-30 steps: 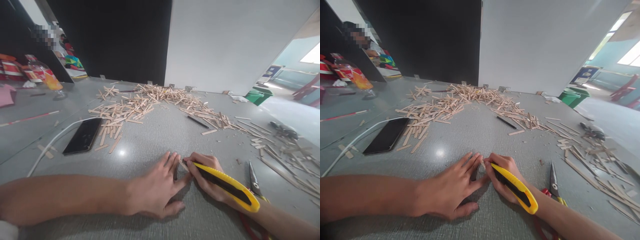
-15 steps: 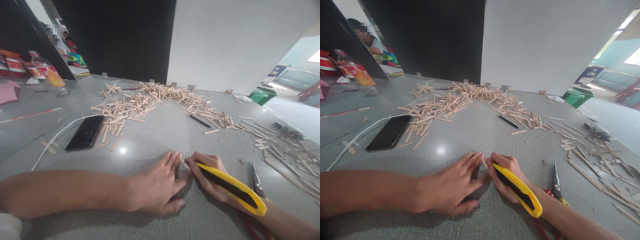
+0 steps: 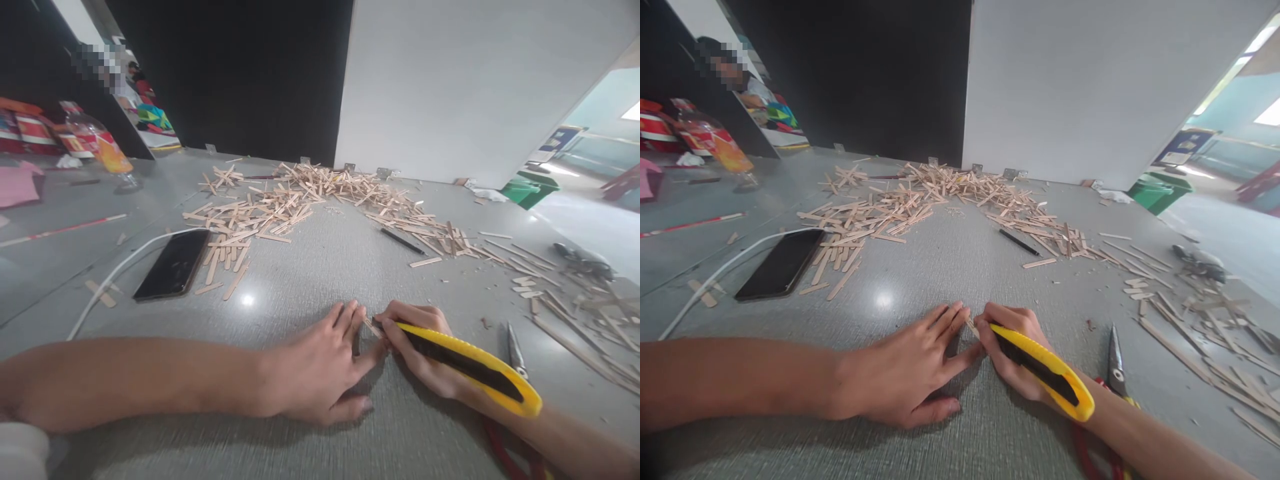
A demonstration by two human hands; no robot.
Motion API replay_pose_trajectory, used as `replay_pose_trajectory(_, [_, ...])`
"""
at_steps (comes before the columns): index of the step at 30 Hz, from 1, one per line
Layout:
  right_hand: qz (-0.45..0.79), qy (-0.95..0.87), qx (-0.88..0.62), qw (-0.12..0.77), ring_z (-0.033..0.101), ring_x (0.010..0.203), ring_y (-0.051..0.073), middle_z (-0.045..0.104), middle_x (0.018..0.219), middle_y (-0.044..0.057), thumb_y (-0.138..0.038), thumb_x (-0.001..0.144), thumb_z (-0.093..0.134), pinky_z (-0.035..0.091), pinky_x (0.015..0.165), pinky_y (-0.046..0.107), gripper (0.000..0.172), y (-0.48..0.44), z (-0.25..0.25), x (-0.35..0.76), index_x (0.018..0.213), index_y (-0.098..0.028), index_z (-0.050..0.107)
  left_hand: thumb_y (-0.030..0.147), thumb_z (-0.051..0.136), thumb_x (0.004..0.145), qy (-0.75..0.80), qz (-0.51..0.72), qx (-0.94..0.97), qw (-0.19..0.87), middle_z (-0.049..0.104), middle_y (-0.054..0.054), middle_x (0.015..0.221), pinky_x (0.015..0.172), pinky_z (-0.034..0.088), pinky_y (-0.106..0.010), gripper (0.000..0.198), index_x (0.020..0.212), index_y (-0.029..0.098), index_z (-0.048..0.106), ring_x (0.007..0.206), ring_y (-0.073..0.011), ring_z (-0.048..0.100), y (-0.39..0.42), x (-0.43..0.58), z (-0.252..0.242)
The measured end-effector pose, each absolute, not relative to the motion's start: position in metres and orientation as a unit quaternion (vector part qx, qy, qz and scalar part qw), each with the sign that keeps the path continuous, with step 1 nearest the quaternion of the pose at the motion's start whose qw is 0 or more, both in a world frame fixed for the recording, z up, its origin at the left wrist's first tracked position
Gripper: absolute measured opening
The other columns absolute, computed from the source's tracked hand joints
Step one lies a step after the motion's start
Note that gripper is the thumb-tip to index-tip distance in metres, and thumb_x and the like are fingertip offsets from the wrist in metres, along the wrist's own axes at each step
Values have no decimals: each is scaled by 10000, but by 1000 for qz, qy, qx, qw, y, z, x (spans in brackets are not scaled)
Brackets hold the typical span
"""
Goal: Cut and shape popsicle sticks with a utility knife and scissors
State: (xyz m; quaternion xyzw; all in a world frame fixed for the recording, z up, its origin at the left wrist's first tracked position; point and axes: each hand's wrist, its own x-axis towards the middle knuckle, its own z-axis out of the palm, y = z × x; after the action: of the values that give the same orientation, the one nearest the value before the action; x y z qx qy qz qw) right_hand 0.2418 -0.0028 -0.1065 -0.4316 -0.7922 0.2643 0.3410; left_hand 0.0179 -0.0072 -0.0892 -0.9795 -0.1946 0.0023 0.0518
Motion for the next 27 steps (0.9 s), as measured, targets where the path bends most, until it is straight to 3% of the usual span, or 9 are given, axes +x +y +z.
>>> replay_pose_trajectory(3, [298,-759,-457,355,508,493,125,536,552,-37,-385,1054,493,392,544,283,400,-3,-105,243,688,-227,528,551,420,1036,-188,-11,-981,37,458,-401,1493,1165,353,-585,787,1598,12,303,1452,-503,409,-7,17,-90])
replay_pose_trajectory(9, [289,-752,-462,370,567,522,137,604,591,-21,-391,1045,519,427,561,280,315,-1,-103,245,839,-204,668,540,473,1011,-186,-7,-983,-2,426,-379,1532,1198,315,-590,808,1606,21,303,1485,-504,341,-5,17,-90])
replay_pose_trajectory(27, [297,-770,-441,352,596,556,133,634,641,-21,-367,1037,530,446,585,266,281,3,-101,242,885,-199,696,541,468,1014,-188,-14,-982,-29,377,-356,1574,1213,297,-592,785,1595,33,322,1502,-492,313,-4,16,-91])
